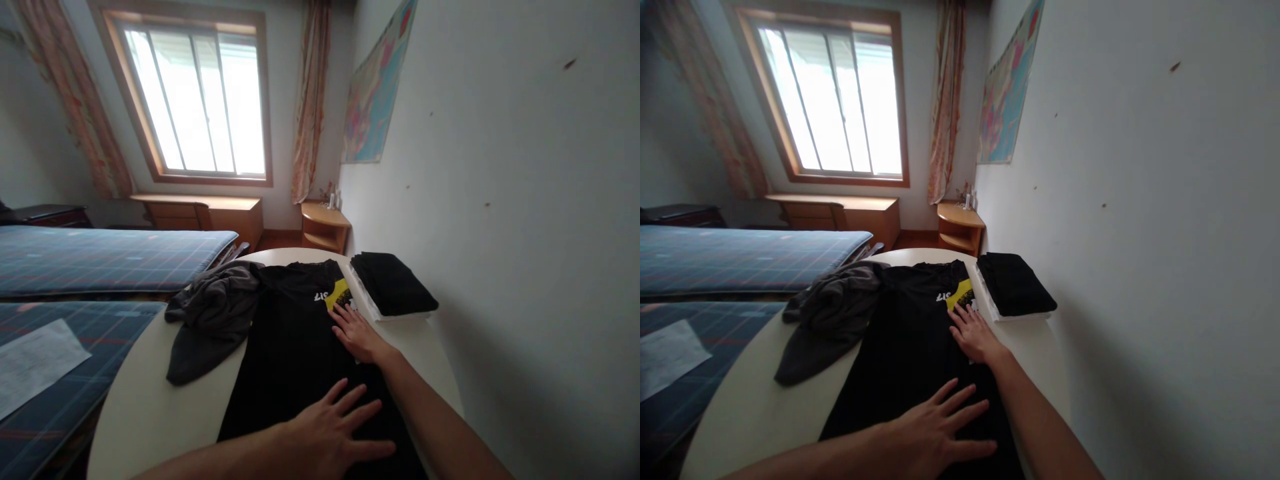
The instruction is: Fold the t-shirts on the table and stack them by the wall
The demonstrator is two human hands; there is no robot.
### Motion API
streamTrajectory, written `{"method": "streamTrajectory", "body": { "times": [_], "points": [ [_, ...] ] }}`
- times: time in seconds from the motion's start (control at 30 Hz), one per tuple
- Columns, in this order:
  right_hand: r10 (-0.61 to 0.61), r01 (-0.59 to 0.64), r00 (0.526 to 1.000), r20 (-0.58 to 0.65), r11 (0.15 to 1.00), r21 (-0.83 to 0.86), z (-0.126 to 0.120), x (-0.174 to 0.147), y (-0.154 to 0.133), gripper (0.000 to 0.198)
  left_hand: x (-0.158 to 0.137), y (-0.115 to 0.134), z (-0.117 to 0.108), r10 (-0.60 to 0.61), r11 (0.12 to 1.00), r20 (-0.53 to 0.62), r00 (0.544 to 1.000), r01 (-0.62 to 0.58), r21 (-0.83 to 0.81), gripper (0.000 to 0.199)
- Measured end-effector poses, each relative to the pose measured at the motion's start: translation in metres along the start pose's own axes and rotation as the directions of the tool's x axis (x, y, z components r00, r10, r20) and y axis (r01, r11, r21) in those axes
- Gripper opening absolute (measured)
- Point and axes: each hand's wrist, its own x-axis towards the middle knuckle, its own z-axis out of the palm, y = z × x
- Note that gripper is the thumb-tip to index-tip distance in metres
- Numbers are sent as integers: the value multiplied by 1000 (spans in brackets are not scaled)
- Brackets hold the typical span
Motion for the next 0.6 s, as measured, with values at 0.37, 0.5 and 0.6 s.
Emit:
{"method": "streamTrajectory", "body": {
  "times": [0.37, 0.5, 0.6],
  "points": [
    [34, -35, 999, -28, 997, -63, -8, -28, 7, 55, 52, 32, 55, 92, 988, -103, 990, -78, 132, 44],
    [57, -64, 992, -116, 996, -56, -17, -9, -13, 50, 38, 12, 1, 107, 970, -6, 994, -106, -217, 44],
    [91, -101, 986, -142, 993, -63, -20, 11, -23, 47, 17, -26, -38, -270, 951, -100, 958, 249, -185, 27]
  ]
}}
